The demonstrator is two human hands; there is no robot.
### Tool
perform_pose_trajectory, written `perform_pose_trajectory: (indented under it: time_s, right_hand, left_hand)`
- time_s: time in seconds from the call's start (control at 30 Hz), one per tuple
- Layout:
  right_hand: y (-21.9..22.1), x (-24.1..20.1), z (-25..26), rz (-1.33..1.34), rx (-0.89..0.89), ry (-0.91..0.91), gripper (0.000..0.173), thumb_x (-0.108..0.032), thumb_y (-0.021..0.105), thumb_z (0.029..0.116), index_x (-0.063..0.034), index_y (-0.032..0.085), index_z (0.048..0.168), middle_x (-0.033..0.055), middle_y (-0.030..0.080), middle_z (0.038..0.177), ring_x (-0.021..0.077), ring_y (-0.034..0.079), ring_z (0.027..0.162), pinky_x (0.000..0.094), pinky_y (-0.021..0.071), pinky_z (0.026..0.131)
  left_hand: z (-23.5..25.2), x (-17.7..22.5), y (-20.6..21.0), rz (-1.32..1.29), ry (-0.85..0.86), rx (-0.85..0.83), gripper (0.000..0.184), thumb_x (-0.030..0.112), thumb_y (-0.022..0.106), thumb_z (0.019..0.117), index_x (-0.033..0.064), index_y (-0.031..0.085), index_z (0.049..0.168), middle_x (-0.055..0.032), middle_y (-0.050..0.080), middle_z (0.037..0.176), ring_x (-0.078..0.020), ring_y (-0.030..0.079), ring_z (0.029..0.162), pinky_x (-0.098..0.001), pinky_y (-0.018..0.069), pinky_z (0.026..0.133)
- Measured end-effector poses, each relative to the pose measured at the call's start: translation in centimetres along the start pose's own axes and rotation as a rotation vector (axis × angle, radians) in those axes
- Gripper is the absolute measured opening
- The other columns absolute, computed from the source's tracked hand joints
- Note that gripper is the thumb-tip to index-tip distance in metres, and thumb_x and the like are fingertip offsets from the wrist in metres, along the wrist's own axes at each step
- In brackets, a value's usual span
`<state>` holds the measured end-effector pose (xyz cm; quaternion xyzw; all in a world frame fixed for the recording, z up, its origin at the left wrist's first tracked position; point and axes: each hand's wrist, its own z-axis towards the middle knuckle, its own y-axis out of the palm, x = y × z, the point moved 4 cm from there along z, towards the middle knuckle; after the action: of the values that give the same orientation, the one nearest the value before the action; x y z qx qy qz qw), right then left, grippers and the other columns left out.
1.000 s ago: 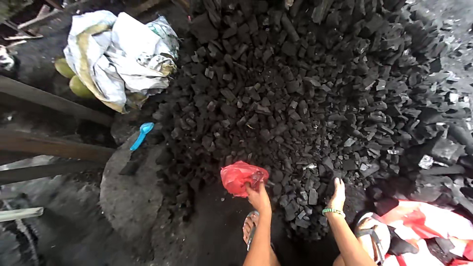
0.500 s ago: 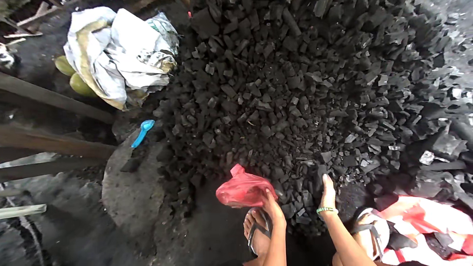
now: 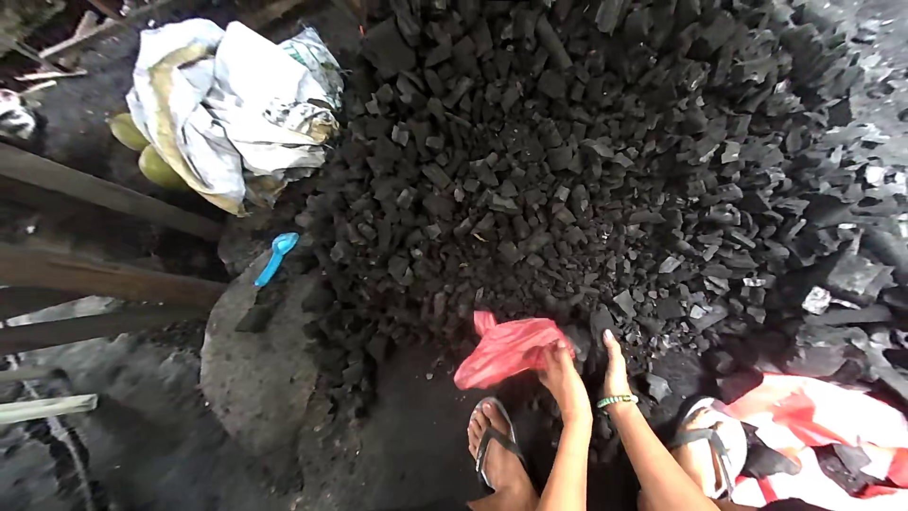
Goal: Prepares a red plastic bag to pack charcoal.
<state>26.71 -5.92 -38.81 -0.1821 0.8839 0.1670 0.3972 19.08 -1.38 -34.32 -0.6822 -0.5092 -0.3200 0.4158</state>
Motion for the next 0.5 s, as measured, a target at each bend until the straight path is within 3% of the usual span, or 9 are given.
perform_pose_trajectory:
  time_s: [0.07, 0.13, 0.17, 0.23, 0.27, 0.37, 0.4, 0.47, 0.5]
  right_hand:
    - [0.4, -0.8, -0.1, 0.248, 0.011, 0.105, 0.062, -0.054, 0.023, 0.1083, -0.0107, 0.049, 0.144, 0.0109, 0.065, 0.126, 0.0193, 0.065, 0.110, 0.0422, 0.0555, 0.089]
    - [0.1, -1.1, 0.0, 0.438, 0.035, 0.236, 0.068, -0.067, 0.020, 0.1033, -0.0207, 0.051, 0.143, 0.0092, 0.066, 0.125, 0.0242, 0.065, 0.108, 0.0506, 0.0558, 0.081]
    - [-0.2, -1.3, 0.0, 0.480, 0.058, 0.281, 0.069, -0.071, 0.020, 0.1014, -0.0244, 0.053, 0.141, 0.0077, 0.066, 0.124, 0.0249, 0.065, 0.107, 0.0526, 0.0552, 0.077]
    - [-0.8, -1.4, 0.6, 0.524, 0.059, 0.307, 0.068, -0.073, 0.019, 0.0995, -0.0277, 0.055, 0.136, 0.0049, 0.067, 0.119, 0.0234, 0.067, 0.102, 0.0516, 0.0556, 0.072]
    - [-0.9, -1.5, 0.9, 0.547, 0.057, 0.291, 0.067, -0.073, 0.019, 0.0998, -0.0266, 0.056, 0.132, 0.0046, 0.068, 0.112, 0.0220, 0.067, 0.095, 0.0489, 0.0556, 0.068]
    - [-0.8, -2.1, 1.0, 0.698, 0.013, 0.186, 0.060, -0.067, 0.021, 0.1031, -0.0253, 0.055, 0.129, 0.0012, 0.069, 0.106, 0.0152, 0.069, 0.091, 0.0408, 0.0584, 0.069]
    - [-0.6, -2.4, 0.9, 0.737, 0.024, 0.166, 0.057, -0.066, 0.023, 0.1035, -0.0250, 0.056, 0.127, 0.0009, 0.069, 0.103, 0.0146, 0.069, 0.088, 0.0397, 0.0583, 0.068]
    - [0.0, -3.1, 0.4, 0.777, 0.047, 0.148, 0.055, -0.066, 0.024, 0.1033, -0.0253, 0.056, 0.124, 0.0008, 0.069, 0.099, 0.0147, 0.068, 0.084, 0.0403, 0.0580, 0.065]
    - [0.4, -3.6, 0.1, 0.806, 0.033, 0.146, 0.057, -0.067, 0.024, 0.1029, -0.0254, 0.055, 0.127, 0.0015, 0.069, 0.104, 0.0164, 0.068, 0.090, 0.0436, 0.0581, 0.070]
  left_hand:
    - [0.0, 2.2, 1.0, 0.171, 0.077, -0.100, 0.043, 0.028, 0.052, 0.1055, -0.0015, 0.060, 0.137, -0.0241, 0.059, 0.137, -0.0436, 0.041, 0.139, -0.0631, 0.0240, 0.117]
    - [-0.3, 4.3, 1.7, 0.343, 0.048, -0.306, 0.046, 0.036, 0.052, 0.1068, 0.0038, 0.060, 0.140, -0.0234, 0.056, 0.142, -0.0469, 0.037, 0.142, -0.0680, 0.0255, 0.115]
    - [-0.4, 5.2, 1.8, 0.376, 0.024, -0.412, 0.047, 0.038, 0.048, 0.1084, 0.0054, 0.059, 0.140, -0.0214, 0.058, 0.142, -0.0416, 0.041, 0.142, -0.0634, 0.0246, 0.118]
    - [-0.4, 6.7, 1.3, 0.354, -0.039, -0.558, 0.054, 0.044, 0.038, 0.1104, 0.0055, 0.058, 0.141, -0.0204, 0.057, 0.144, -0.0345, 0.048, 0.139, -0.0581, 0.0331, 0.116]
    - [-0.2, 7.3, 0.6, 0.320, -0.066, -0.557, 0.056, 0.046, 0.037, 0.1102, 0.0048, 0.058, 0.141, -0.0211, 0.056, 0.145, -0.0346, 0.048, 0.139, -0.0583, 0.0336, 0.115]
    - [1.6, 8.1, -1.9, 0.127, -0.129, -0.406, 0.057, 0.048, 0.039, 0.1090, 0.0039, 0.058, 0.140, -0.0214, 0.055, 0.144, -0.0362, 0.050, 0.135, -0.0602, 0.0389, 0.109]
    - [2.4, 8.4, -2.6, 0.062, -0.158, -0.355, 0.053, 0.045, 0.040, 0.1097, 0.0044, 0.056, 0.140, -0.0222, 0.056, 0.140, -0.0371, 0.056, 0.126, -0.0600, 0.0462, 0.101]
    - [4.1, 9.3, -3.8, 0.034, -0.092, -0.256, 0.042, 0.031, 0.049, 0.1094, 0.0022, 0.053, 0.140, -0.0256, 0.058, 0.131, -0.0374, 0.063, 0.108, -0.0555, 0.0557, 0.086]
    - [4.9, 10.0, -4.3, 0.102, 0.000, -0.192, 0.040, 0.021, 0.056, 0.1065, 0.0001, 0.052, 0.140, -0.0265, 0.058, 0.130, -0.0360, 0.063, 0.108, -0.0529, 0.0557, 0.086]
